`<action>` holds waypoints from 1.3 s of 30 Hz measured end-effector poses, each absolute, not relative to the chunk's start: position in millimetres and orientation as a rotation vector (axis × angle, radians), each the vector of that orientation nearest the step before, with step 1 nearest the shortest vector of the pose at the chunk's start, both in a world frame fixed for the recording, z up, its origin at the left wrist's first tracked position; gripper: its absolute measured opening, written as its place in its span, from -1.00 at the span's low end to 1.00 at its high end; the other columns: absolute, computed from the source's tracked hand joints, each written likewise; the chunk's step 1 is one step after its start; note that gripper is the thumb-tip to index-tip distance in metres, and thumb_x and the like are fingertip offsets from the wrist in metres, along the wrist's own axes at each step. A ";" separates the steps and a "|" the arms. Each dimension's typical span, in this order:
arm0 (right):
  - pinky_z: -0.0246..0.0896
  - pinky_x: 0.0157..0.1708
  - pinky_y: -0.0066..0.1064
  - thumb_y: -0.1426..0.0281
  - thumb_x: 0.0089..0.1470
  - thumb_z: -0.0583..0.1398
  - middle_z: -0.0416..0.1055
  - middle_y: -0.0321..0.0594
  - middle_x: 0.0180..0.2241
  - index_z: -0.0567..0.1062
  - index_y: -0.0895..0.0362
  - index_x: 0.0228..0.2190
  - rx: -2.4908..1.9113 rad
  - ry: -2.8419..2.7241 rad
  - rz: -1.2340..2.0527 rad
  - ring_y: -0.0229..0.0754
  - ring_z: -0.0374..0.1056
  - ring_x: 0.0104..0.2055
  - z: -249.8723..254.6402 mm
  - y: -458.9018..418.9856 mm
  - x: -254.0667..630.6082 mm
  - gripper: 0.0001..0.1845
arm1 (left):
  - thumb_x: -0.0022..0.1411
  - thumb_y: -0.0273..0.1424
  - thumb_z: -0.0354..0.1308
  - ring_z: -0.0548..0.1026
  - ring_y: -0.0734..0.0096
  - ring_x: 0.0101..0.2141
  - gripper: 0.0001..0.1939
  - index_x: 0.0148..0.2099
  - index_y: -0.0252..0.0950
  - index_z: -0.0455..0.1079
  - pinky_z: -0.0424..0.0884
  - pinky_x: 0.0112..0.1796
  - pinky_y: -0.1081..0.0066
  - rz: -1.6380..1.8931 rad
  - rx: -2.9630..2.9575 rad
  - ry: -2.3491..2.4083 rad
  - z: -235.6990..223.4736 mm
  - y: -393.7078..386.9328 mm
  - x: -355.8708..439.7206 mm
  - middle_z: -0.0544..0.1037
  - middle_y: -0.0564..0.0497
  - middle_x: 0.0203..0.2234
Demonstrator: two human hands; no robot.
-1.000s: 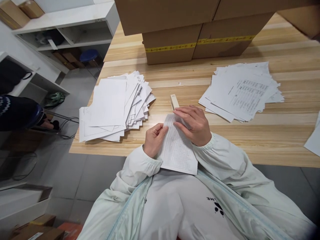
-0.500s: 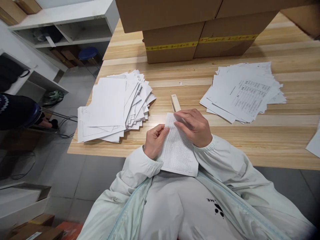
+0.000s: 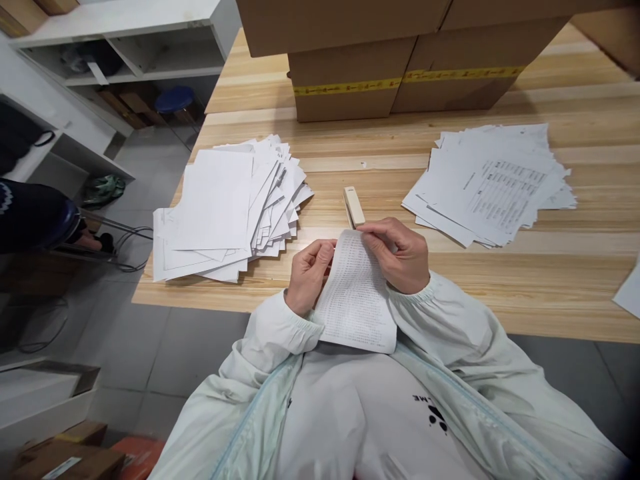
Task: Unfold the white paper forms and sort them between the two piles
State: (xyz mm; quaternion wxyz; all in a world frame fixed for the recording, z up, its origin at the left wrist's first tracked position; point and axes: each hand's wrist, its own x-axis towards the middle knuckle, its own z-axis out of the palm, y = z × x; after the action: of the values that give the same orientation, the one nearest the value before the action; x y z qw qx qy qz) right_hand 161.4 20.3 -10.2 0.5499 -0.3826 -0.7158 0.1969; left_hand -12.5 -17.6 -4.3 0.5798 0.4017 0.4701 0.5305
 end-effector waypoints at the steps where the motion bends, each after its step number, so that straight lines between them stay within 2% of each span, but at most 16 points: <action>1: 0.42 -0.20 -0.26 0.49 0.23 0.23 0.60 -0.27 -0.30 0.63 0.02 -0.20 -0.917 -1.676 0.506 -0.19 0.52 -0.26 -9.8 20.3 161.3 -0.81 | 0.14 0.12 0.28 0.40 0.51 -0.49 -0.48 -0.26 -0.29 0.57 0.29 -0.49 0.50 1.208 0.897 1.081 -3.0 -17.0 -12.2 0.50 0.05 -0.51; 7: 0.35 -0.18 -0.23 0.46 0.26 0.21 0.61 -0.27 -0.29 0.63 0.02 -0.20 -0.906 -1.701 0.553 -0.18 0.51 -0.24 -8.9 20.5 160.6 -0.81 | 0.13 0.06 0.33 0.33 0.58 -0.53 -0.51 -0.40 -0.31 0.44 0.25 -0.49 0.54 1.126 0.765 0.947 -3.4 -16.6 -8.4 0.38 0.12 -0.56; 11: 0.32 -0.18 -0.22 0.46 0.26 0.20 0.62 -0.27 -0.29 0.62 0.02 -0.20 -0.905 -1.728 0.533 -0.18 0.50 -0.24 -8.4 19.7 160.3 -0.81 | 0.13 0.07 0.34 0.29 0.59 -0.55 -0.50 -0.39 -0.30 0.40 0.21 -0.52 0.53 1.126 0.727 0.936 -5.2 -16.8 -7.1 0.35 0.13 -0.56; 16: 0.33 -0.17 -0.21 0.43 0.27 0.19 0.62 -0.26 -0.30 0.62 0.01 -0.22 -0.912 -1.737 0.551 -0.16 0.51 -0.23 -7.9 18.9 159.9 -0.82 | 0.17 0.05 0.31 0.12 0.66 -0.62 -0.51 -0.38 -0.30 0.38 0.08 -0.58 0.54 1.103 0.760 0.949 -7.6 -17.3 -8.5 0.25 0.17 -0.59; 19: 0.35 -0.16 -0.21 0.42 0.27 0.19 0.61 -0.25 -0.30 0.62 0.02 -0.23 -0.924 -1.730 0.566 -0.16 0.51 -0.23 -8.1 18.9 160.1 -0.83 | 0.14 0.09 0.31 0.17 0.65 -0.61 -0.48 -0.38 -0.29 0.37 0.08 -0.58 0.54 1.081 0.759 0.955 -7.0 -17.7 -8.2 0.28 0.16 -0.57; 26: 0.38 -0.15 -0.25 0.42 0.27 0.20 0.59 -0.24 -0.30 0.62 0.03 -0.23 -0.902 -1.723 0.578 -0.18 0.50 -0.24 -9.0 18.8 160.1 -0.84 | 0.07 0.12 0.35 0.32 0.58 -0.53 -0.46 -0.39 -0.29 0.37 0.27 -0.49 0.53 1.062 0.731 0.946 -5.4 -18.1 -5.9 0.35 0.14 -0.54; 30: 0.40 -0.17 -0.25 0.40 0.27 0.19 0.58 -0.22 -0.31 0.61 0.04 -0.25 -0.915 -1.722 0.594 -0.18 0.50 -0.25 -8.9 18.0 158.9 -0.84 | 0.09 0.09 0.34 0.19 0.64 -0.63 -0.47 -0.41 -0.29 0.35 0.09 -0.59 0.53 1.067 0.770 1.002 -7.5 -17.8 -6.1 0.26 0.18 -0.62; 33: 0.40 -0.19 -0.25 0.38 0.27 0.19 0.57 -0.21 -0.34 0.61 0.04 -0.27 -0.930 -1.721 0.600 -0.17 0.49 -0.26 -9.3 17.3 158.9 -0.84 | 0.13 0.03 0.34 0.11 0.66 -0.67 -0.54 -0.28 -0.29 0.43 -0.01 -0.62 0.51 1.090 0.861 1.057 -7.6 -17.4 -6.1 0.24 0.22 -0.66; 36: 0.39 -0.20 -0.26 0.38 0.27 0.19 0.57 -0.21 -0.33 0.62 0.04 -0.25 -0.934 -1.712 0.605 -0.17 0.48 -0.27 -9.9 16.6 159.6 -0.83 | 0.10 -0.16 0.41 0.31 0.60 -0.59 -0.52 -0.01 -0.23 0.38 0.21 -0.51 0.52 1.169 0.927 1.071 -3.7 -18.6 -6.5 0.44 0.18 -0.55; 39: 0.40 -0.20 -0.26 0.39 0.27 0.19 0.56 -0.21 -0.33 0.62 0.03 -0.23 -0.934 -1.710 0.604 -0.17 0.48 -0.25 -10.2 16.5 159.9 -0.83 | 0.00 -0.36 0.45 0.46 0.55 -0.49 -0.40 0.06 -0.16 0.28 0.35 -0.41 0.50 1.199 0.947 1.098 2.9 -22.3 -7.7 0.57 0.09 -0.35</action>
State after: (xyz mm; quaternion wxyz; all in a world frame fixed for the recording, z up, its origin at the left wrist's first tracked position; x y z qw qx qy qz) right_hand 159.9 16.5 -10.2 0.5233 -0.3902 -0.7142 0.2524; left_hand -7.7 -22.3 2.9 0.5893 0.4066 0.4713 0.5150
